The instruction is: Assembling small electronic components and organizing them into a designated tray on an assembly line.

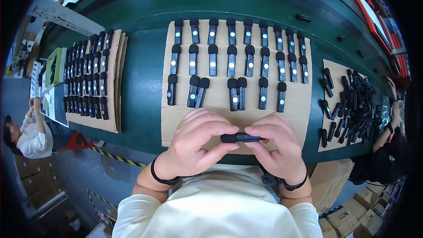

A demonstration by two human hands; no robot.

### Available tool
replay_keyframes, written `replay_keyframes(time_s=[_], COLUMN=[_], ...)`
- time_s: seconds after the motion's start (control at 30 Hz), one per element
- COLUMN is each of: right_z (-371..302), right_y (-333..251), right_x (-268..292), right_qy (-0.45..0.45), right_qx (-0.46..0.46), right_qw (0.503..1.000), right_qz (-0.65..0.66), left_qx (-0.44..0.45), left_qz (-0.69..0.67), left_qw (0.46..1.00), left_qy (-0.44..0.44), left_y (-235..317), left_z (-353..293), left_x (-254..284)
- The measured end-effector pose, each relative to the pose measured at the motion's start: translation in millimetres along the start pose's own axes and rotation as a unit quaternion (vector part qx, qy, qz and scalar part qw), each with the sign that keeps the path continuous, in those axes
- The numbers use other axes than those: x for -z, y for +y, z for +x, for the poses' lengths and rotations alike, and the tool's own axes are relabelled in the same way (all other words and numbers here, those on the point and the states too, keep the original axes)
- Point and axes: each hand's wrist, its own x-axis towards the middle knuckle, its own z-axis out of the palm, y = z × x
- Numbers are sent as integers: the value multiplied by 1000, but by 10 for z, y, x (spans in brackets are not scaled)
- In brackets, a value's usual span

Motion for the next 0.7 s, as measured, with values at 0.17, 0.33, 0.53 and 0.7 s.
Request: replay_keyframes(time_s=[0.17,0.33,0.53,0.7], right_z=[4,0,0,-6], right_y=[28,33,-18,12], right_x=[-10,-45,-63,-53], right_qy=[18,46,47,46], right_qx=[36,52,14,38], right_qw=[999,998,999,998], right_qz=[-9,-11,6,-5], left_qx=[40,75,15,-1], left_qz=[-27,-64,-34,-16], left_qw=[999,995,999,1000], left_qy=[-3,-9,18,17], left_y=[23,35,9,28], left_z=[-26,-11,-9,20], left_x=[-23,-53,-85,-91])
